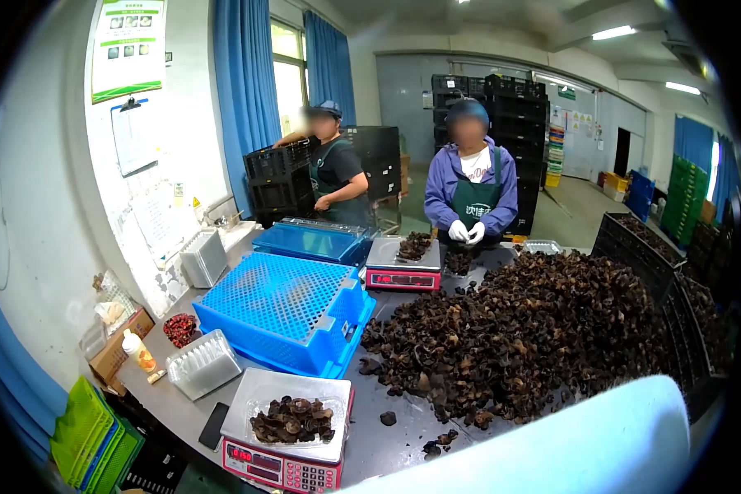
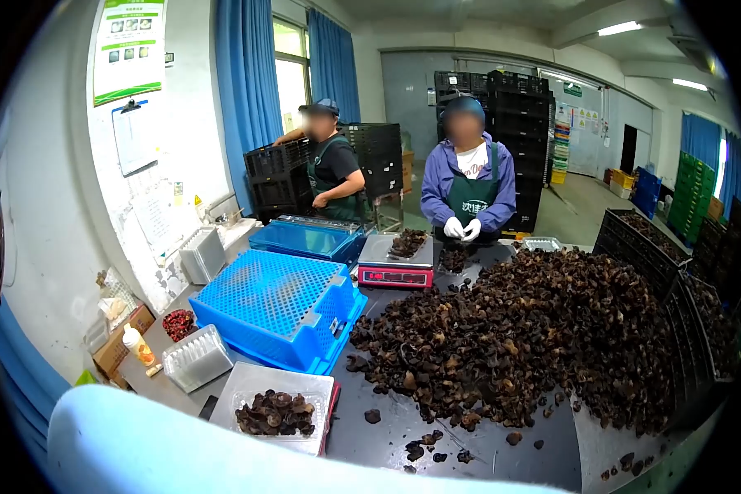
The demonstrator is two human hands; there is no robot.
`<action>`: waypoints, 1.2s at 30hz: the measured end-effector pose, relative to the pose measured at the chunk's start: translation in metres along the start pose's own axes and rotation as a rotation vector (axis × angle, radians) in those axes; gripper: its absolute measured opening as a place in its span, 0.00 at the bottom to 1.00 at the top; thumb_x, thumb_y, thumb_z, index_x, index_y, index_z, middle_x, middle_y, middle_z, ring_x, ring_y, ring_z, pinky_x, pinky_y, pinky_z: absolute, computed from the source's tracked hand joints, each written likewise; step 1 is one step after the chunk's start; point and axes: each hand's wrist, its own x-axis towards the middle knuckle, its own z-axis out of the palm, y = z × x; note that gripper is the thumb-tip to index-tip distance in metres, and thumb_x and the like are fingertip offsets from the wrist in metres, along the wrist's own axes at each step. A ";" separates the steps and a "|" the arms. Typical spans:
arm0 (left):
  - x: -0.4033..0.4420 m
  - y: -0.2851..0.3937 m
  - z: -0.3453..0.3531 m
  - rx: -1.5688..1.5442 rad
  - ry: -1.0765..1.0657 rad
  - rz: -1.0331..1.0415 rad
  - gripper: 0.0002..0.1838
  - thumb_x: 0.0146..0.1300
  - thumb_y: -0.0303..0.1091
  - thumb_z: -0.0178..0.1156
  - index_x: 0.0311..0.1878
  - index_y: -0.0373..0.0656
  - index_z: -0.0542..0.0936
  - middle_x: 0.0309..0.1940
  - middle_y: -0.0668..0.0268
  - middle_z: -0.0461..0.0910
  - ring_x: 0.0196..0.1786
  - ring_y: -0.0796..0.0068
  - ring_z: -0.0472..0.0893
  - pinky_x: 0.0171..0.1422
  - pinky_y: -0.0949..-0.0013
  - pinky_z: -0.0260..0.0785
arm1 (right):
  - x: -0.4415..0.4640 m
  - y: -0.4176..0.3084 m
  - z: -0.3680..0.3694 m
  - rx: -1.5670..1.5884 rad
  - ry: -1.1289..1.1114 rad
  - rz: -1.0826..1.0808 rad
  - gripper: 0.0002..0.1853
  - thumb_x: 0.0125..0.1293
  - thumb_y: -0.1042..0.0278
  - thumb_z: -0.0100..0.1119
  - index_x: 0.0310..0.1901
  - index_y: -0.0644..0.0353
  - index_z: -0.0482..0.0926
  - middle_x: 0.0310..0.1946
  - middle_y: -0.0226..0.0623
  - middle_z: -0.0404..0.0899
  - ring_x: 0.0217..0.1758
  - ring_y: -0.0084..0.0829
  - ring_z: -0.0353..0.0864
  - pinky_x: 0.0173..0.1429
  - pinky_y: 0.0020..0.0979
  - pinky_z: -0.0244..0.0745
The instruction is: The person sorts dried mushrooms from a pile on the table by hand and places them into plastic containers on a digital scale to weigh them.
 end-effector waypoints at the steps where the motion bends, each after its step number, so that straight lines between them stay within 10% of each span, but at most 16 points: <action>1: 0.000 0.000 0.000 0.000 0.002 -0.002 0.11 0.67 0.31 0.57 0.47 0.36 0.78 0.39 0.59 0.81 0.41 0.66 0.82 0.48 0.63 0.78 | 0.000 -0.001 0.000 0.011 -0.010 0.004 0.15 0.68 0.55 0.56 0.46 0.57 0.80 0.37 0.44 0.83 0.43 0.38 0.83 0.50 0.34 0.75; 17: -0.004 -0.008 0.007 -0.046 -0.076 -0.131 0.09 0.67 0.30 0.56 0.45 0.35 0.79 0.37 0.59 0.82 0.40 0.66 0.82 0.46 0.63 0.79 | -0.005 0.009 0.004 0.170 -0.286 0.351 0.17 0.71 0.52 0.53 0.47 0.58 0.79 0.37 0.45 0.84 0.43 0.37 0.84 0.50 0.32 0.74; 22: -0.002 0.021 0.003 -0.152 -0.088 -0.180 0.08 0.67 0.29 0.56 0.44 0.35 0.79 0.36 0.59 0.82 0.39 0.66 0.83 0.46 0.63 0.79 | -0.014 -0.027 -0.031 0.184 0.260 0.170 0.31 0.70 0.60 0.54 0.70 0.67 0.62 0.70 0.53 0.64 0.73 0.44 0.64 0.76 0.39 0.58; 28: -0.005 0.117 -0.013 -0.249 0.047 0.538 0.26 0.59 0.22 0.60 0.62 0.43 0.69 0.34 0.62 0.79 0.32 0.72 0.79 0.37 0.70 0.75 | 0.002 -0.051 -0.106 0.470 0.808 0.079 0.32 0.70 0.59 0.55 0.70 0.67 0.62 0.71 0.53 0.63 0.74 0.43 0.63 0.76 0.38 0.58; 32: -0.012 0.148 -0.011 -0.027 0.159 0.634 0.31 0.62 0.23 0.62 0.69 0.41 0.65 0.27 0.73 0.72 0.27 0.83 0.72 0.31 0.77 0.67 | 0.006 -0.061 -0.125 0.555 0.896 0.041 0.33 0.69 0.58 0.55 0.71 0.66 0.62 0.72 0.52 0.62 0.75 0.43 0.62 0.76 0.37 0.58; 36: -0.002 0.137 -0.013 -0.006 0.174 0.744 0.41 0.62 0.20 0.59 0.77 0.42 0.54 0.59 0.62 0.69 0.57 0.71 0.73 0.59 0.69 0.68 | 0.009 -0.067 -0.121 0.574 0.868 0.037 0.34 0.69 0.57 0.56 0.71 0.66 0.61 0.73 0.52 0.61 0.75 0.42 0.61 0.76 0.36 0.57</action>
